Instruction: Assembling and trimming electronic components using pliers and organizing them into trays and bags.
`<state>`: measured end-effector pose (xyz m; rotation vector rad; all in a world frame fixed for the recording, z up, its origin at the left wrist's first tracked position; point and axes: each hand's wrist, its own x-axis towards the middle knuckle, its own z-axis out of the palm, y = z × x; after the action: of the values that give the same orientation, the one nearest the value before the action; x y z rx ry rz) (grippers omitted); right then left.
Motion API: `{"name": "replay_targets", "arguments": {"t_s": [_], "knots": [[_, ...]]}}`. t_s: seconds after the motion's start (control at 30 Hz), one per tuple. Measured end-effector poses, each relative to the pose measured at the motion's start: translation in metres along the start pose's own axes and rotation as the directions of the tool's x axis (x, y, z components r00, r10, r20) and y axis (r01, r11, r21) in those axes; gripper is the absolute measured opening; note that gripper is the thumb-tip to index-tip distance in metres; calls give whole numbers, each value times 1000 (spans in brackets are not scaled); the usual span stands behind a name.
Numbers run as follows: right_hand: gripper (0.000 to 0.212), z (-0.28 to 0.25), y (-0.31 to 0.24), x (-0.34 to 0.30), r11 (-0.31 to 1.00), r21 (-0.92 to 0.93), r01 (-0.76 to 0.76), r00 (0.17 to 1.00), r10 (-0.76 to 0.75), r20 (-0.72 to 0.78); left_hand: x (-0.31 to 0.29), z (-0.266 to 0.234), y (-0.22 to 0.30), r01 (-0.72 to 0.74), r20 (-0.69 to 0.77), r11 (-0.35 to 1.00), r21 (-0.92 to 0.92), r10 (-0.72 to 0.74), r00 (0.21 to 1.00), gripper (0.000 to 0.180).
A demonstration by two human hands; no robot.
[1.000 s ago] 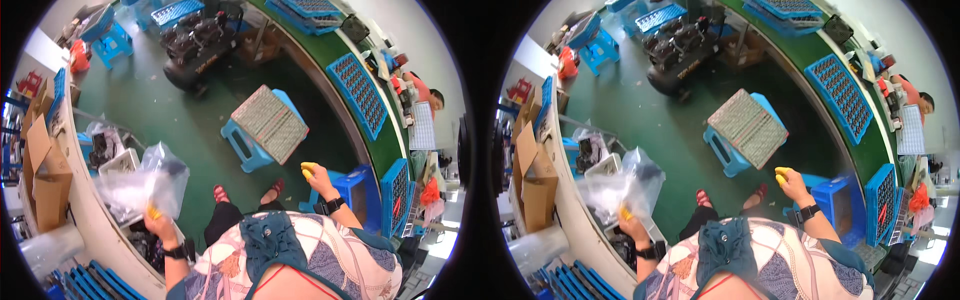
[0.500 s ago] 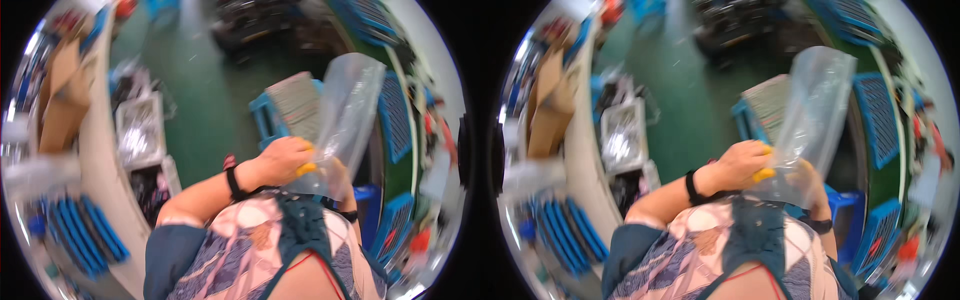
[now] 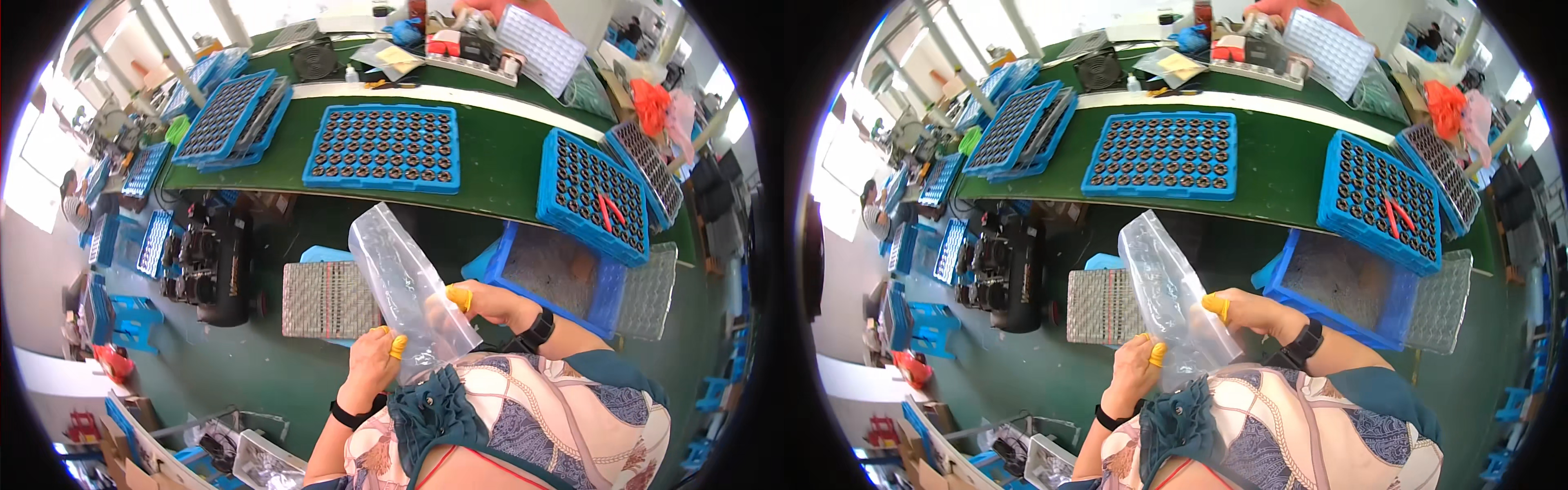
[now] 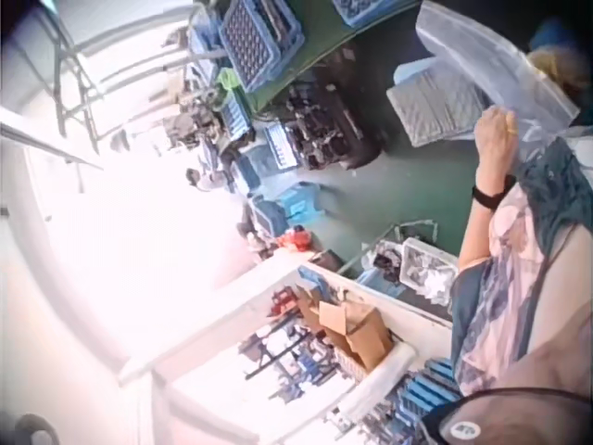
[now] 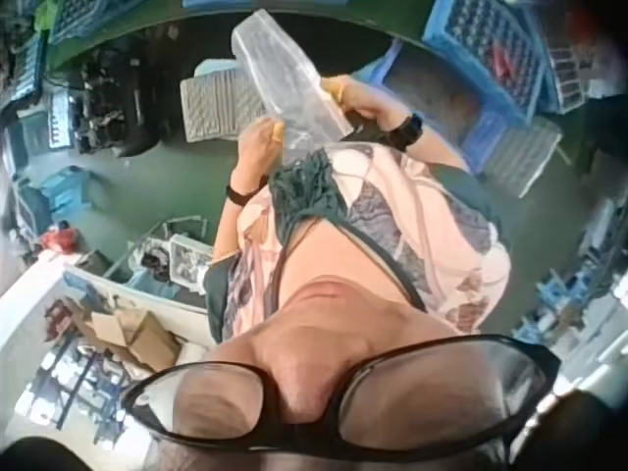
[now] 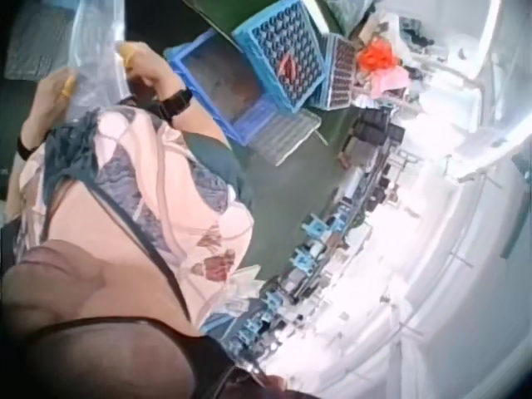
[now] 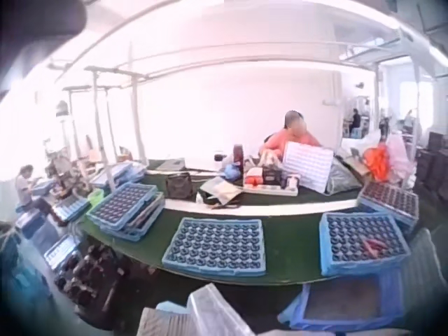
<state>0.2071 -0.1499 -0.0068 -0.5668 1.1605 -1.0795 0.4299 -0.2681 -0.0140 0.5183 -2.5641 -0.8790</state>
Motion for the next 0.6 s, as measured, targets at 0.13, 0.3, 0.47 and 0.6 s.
{"name": "replay_targets", "arguments": {"t_s": [0.13,0.3,0.47,0.6], "knots": [[12,-26,-22,1,911,-408,-59,968,-48,-248,31,9,14,-5,38,996,88,1,999,17],[10,-54,-22,3,970,-222,102,964,-151,-220,52,13,17,53,11,990,134,-55,998,18],[7,-61,-19,4,970,12,243,959,-238,-155,57,20,12,226,-47,938,262,-222,974,19],[8,-47,-25,5,962,-14,272,954,-272,-123,72,20,19,237,-106,953,188,-220,970,21]]}}
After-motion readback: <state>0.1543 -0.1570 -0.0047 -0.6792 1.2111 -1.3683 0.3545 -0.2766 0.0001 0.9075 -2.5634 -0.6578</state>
